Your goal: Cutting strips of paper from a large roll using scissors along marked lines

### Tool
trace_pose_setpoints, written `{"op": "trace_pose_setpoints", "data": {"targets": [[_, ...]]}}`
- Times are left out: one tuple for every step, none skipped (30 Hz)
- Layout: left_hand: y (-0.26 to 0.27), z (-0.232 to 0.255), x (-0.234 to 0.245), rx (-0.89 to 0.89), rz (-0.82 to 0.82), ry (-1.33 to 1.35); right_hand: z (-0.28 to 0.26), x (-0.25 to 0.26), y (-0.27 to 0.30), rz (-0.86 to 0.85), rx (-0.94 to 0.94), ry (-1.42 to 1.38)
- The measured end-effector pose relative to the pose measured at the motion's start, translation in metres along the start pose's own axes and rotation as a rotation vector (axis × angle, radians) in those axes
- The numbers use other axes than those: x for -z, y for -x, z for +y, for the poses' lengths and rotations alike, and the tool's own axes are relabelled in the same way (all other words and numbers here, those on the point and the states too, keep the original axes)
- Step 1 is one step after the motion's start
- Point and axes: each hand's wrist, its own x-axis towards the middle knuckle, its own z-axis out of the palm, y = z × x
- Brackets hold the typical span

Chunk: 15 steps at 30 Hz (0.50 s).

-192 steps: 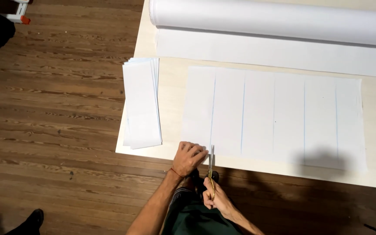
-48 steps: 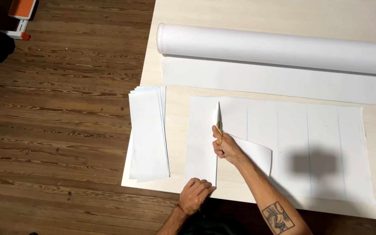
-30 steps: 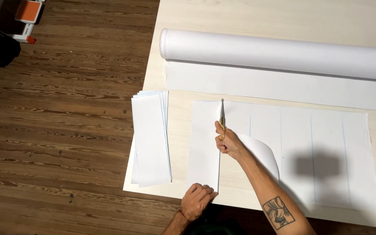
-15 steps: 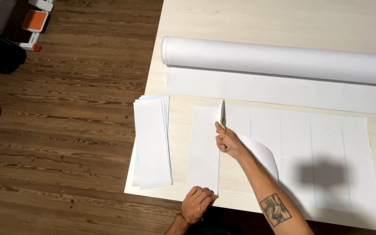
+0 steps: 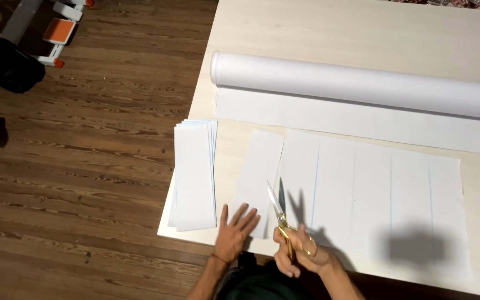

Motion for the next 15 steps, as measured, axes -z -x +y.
{"op": "trace_pose_setpoints", "data": {"targets": [[-0.001, -0.008, 0.005, 0.003, 0.0, 0.003, 0.005, -0.005, 0.012, 0.001, -0.004, -0.001], [-0.005, -0.02, 0.009, -0.022, -0.001, -0.062, 0.01, -0.008, 0.022, 0.066, -0.049, 0.082], [-0.009, -0.032, 0.013, -0.048, -0.002, -0.128, 0.014, -0.012, 0.032, 0.132, -0.093, 0.165], [-0.005, -0.045, 0.017, -0.048, 0.001, -0.129, 0.021, -0.009, 0.04, 0.131, -0.092, 0.168], [-0.001, -0.058, 0.021, -0.043, 0.011, -0.174, 0.027, -0.007, 0.048, 0.202, -0.114, 0.158], [0.006, -0.07, 0.026, -0.031, 0.019, -0.219, 0.034, -0.005, 0.055, 0.268, -0.141, 0.145], [0.017, -0.079, 0.028, -0.026, 0.02, -0.222, 0.041, 0.0, 0.059, 0.264, -0.144, 0.146], [0.026, -0.091, 0.031, 0.022, 0.067, -0.249, 0.047, 0.007, 0.061, 0.399, -0.203, 0.391], [0.035, -0.103, 0.033, 0.07, 0.114, -0.276, 0.053, 0.014, 0.063, 0.533, -0.259, 0.637], [0.043, -0.103, 0.037, 0.067, 0.115, -0.277, 0.056, 0.016, 0.062, 0.535, -0.256, 0.637], [0.052, -0.103, 0.042, 0.152, 0.144, -0.267, 0.059, 0.018, 0.061, 0.652, -0.336, 1.043], [0.062, -0.104, 0.046, 0.236, 0.169, -0.257, 0.064, 0.019, 0.06, 0.764, -0.416, 1.447], [0.067, -0.102, 0.042, 0.231, 0.168, -0.259, 0.068, 0.02, 0.06, 0.768, -0.413, 1.444], [0.073, -0.097, 0.037, 0.29, 0.142, -0.253, 0.07, 0.022, 0.061, 0.821, -0.285, 1.481], [0.079, -0.093, 0.033, 0.349, 0.117, -0.248, 0.071, 0.023, 0.062, 0.871, -0.154, 1.514]]}}
